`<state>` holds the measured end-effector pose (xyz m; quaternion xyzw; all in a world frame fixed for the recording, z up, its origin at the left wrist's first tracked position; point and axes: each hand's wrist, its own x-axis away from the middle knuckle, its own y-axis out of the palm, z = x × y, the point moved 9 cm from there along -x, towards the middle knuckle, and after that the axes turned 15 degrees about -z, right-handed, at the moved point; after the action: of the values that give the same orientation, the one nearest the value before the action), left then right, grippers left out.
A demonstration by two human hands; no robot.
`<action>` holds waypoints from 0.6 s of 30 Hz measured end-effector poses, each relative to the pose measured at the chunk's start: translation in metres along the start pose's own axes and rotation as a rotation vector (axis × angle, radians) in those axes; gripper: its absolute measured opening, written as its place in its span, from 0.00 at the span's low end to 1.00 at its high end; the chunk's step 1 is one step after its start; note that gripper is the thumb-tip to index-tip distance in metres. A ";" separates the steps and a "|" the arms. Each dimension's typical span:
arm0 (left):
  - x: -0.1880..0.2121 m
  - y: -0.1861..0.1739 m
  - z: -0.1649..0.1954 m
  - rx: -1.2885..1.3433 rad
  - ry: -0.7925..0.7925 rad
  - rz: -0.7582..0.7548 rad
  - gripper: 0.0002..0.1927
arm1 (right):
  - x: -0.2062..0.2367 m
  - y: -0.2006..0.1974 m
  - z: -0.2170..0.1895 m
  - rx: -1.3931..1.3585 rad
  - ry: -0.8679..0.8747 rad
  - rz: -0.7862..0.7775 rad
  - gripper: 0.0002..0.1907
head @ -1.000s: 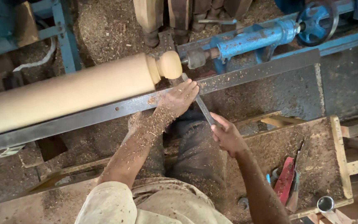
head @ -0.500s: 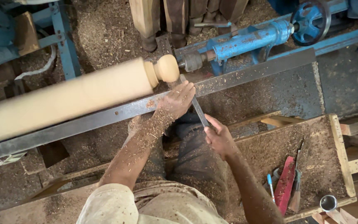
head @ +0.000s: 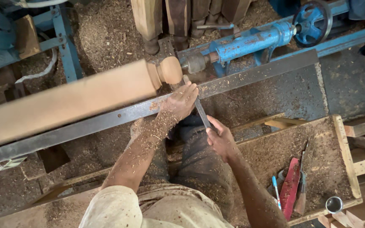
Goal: The person marks a wooden plank with a ruler and pen, then uses a chisel to shape a rotating piece of wood on a lathe. The person holds the chisel against the spinning wood to carve and smooth its surface.
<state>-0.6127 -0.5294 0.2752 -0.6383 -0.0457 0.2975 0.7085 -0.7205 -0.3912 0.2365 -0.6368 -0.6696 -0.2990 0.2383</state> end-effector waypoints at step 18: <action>-0.002 0.007 -0.001 0.028 0.000 -0.052 0.24 | 0.005 0.007 -0.009 0.023 0.047 0.019 0.29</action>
<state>-0.6160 -0.5315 0.2691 -0.6268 -0.0580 0.2794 0.7251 -0.7140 -0.3941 0.2467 -0.6331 -0.6610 -0.3038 0.2644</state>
